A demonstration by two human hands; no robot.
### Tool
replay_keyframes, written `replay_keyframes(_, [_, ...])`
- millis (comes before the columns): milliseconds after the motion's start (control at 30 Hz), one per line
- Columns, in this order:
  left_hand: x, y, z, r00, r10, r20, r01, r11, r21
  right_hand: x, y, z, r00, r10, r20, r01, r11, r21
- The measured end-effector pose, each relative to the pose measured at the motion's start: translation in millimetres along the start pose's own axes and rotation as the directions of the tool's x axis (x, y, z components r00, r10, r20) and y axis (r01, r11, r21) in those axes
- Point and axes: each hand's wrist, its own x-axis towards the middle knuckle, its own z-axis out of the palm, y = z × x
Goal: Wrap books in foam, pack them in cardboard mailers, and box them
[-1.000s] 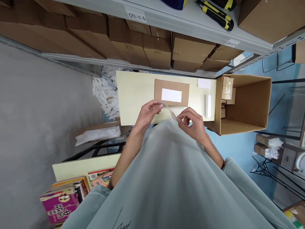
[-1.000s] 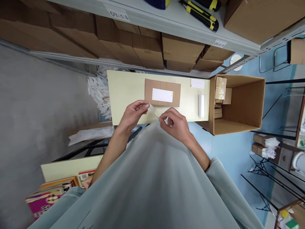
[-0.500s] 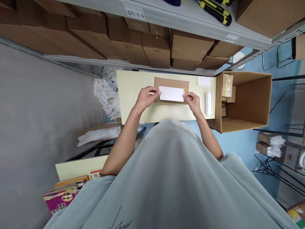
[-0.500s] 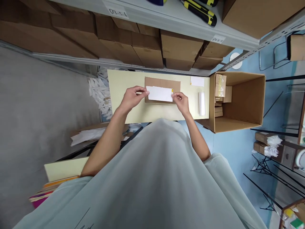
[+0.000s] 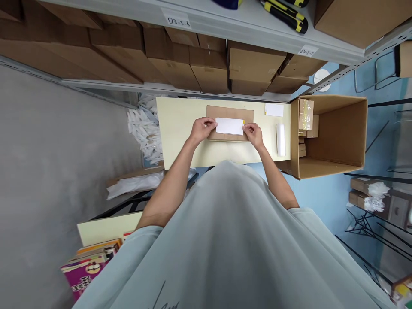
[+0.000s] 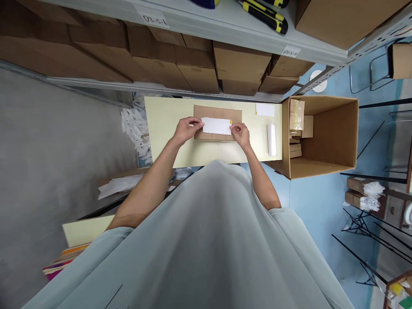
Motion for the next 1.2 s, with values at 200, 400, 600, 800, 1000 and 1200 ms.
replay_keyframes(200, [3.4, -9.9, 0.2, 1.000, 0.020, -0.010, -0.020, 1.000, -0.005, 0.5, 4.6, 2.7, 0.999, -0.031, -0.008, 0.031, 0.999, -0.011])
replay_keyframes(400, [4.9, -17.6, 3.8, 0.999, 0.045, -0.025, -0.045, 0.999, 0.010, 2.7, 9.9, 1.3, 0.999, -0.044, 0.012, 0.044, 0.998, -0.053])
replay_keyframes(600, [3.5, -17.4, 4.2, 0.998, 0.055, -0.016, -0.054, 0.998, 0.036, 2.1, 10.7, 0.1, 0.997, -0.079, 0.026, 0.081, 0.994, -0.080])
replay_keyframes(800, [0.5, -9.3, 5.3, 1.000, 0.018, -0.019, -0.017, 0.998, 0.068, -1.8, 1.5, 1.0, 0.999, -0.042, 0.008, 0.042, 0.994, -0.106])
replay_keyframes(1000, [0.3, -5.2, 6.5, 1.000, 0.004, -0.027, -0.002, 0.998, 0.066, -3.6, -6.2, -0.8, 1.000, -0.025, 0.017, 0.027, 0.994, -0.107])
replay_keyframes(1200, [-0.5, -5.4, 6.4, 1.000, 0.009, -0.030, -0.006, 0.997, 0.075, -4.9, -6.2, -0.7, 0.999, -0.035, 0.013, 0.037, 0.994, -0.105])
